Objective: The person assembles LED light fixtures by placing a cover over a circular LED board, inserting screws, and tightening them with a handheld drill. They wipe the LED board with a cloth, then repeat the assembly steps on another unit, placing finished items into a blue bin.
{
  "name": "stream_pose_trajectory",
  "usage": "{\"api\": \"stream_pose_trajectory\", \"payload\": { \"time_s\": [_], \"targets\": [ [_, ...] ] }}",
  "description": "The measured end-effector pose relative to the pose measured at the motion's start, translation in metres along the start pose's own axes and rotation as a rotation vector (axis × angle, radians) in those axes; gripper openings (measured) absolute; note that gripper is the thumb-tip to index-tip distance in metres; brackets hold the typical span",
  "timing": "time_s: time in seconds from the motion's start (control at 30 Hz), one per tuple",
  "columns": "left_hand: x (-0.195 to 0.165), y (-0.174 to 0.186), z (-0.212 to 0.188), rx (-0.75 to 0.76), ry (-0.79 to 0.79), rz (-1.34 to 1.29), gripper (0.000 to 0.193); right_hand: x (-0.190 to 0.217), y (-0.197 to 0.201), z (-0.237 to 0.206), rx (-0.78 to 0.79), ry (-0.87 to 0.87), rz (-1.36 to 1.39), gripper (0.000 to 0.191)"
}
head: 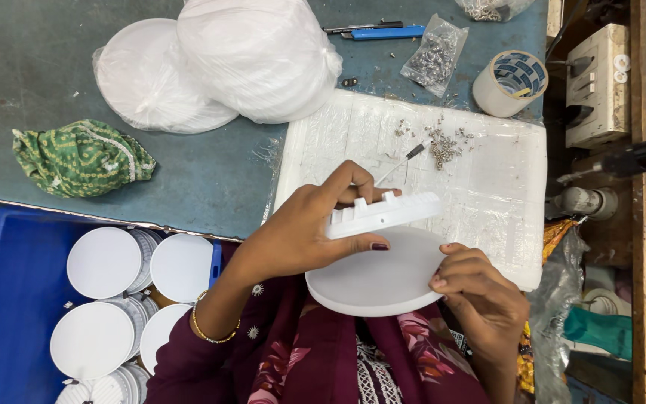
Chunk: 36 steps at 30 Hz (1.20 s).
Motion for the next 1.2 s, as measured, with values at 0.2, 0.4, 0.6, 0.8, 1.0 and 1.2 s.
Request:
{"api": "stream_pose_trajectory", "payload": {
  "time_s": [0.2,0.4,0.6,0.8,1.0,1.2],
  "targets": [
    [0.003,-0.003,-0.006,-0.004,-0.073,-0.028,0.061,-0.002,-0.007,0.007,0.018,0.040,0.029,0.014],
    [0.004,-0.005,-0.011,0.001,-0.082,-0.077,0.059,-0.004,-0.010,0.009,0.011,0.056,0.024,0.015],
    [0.004,-0.005,-0.012,0.000,-0.070,-0.086,0.058,-0.001,-0.014,0.013,0.016,0.072,-0.004,0.015],
    [0.004,-0.005,-0.011,0.009,-0.081,-0.091,0.057,0.008,-0.016,0.017,0.018,0.042,-0.026,0.017],
    [0.003,-0.004,-0.012,0.017,-0.102,-0.103,0.055,0.011,-0.018,0.019,0.015,0.029,-0.023,0.017],
    [0.002,-0.006,-0.011,0.020,-0.106,-0.099,0.055,0.011,-0.018,0.017,0.004,0.027,-0.024,0.018]
  ]
}}
Point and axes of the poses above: each hand's wrist, its own z-axis towards the middle knuckle, its own y-axis out of the back of the hand, x = y × z, the point moved 1 cm from there along z, towards the middle knuckle, and after that the axes turned 5 degrees about -z, right-handed, at the moved point
